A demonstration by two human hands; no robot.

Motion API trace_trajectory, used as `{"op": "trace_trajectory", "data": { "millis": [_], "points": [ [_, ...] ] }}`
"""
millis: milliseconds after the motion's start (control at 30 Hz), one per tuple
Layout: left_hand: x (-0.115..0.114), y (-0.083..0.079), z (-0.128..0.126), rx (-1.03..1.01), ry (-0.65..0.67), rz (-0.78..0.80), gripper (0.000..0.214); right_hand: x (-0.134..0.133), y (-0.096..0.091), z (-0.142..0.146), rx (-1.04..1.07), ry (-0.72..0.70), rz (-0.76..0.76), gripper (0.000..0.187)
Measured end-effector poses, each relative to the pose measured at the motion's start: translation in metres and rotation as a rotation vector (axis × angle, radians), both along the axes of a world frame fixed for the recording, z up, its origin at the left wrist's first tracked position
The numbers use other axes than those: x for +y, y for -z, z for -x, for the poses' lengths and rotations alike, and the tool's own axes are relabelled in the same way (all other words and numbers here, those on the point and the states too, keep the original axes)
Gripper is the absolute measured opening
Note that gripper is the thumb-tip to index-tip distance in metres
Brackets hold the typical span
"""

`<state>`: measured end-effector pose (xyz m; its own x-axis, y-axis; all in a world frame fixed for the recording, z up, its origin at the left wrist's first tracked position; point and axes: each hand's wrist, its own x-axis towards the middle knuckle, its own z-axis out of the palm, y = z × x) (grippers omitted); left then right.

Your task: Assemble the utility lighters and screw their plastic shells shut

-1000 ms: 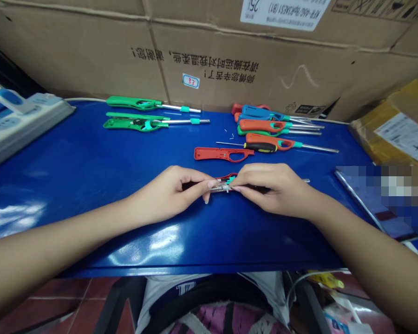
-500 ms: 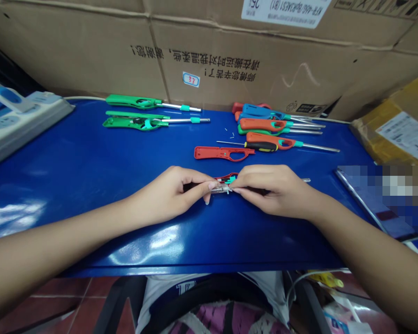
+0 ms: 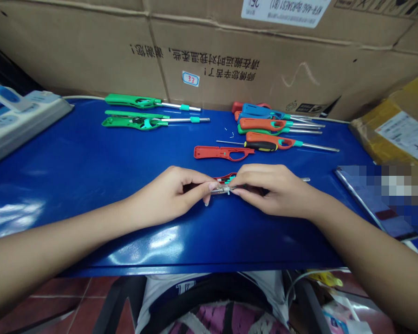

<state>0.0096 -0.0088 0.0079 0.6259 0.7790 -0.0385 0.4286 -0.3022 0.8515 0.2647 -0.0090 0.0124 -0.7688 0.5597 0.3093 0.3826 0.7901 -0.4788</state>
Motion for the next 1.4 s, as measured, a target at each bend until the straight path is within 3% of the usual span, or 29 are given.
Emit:
{"op": "trace_trajectory", "data": {
  "millis": [367, 1400],
  "points": [
    [-0.0006, -0.0006, 0.0005, -0.013, -0.028, 0.028, 0.037, -0.0020, 0.0010, 0.0010, -0.010, 0.087, -0.094, 0.007],
    [0.0019, 0.0009, -0.0007, -0.004, -0.019, 0.096, 0.039, -0.0015, 0.0065, 0.0032, 0.016, -0.002, -0.063, 0.014]
  ]
}}
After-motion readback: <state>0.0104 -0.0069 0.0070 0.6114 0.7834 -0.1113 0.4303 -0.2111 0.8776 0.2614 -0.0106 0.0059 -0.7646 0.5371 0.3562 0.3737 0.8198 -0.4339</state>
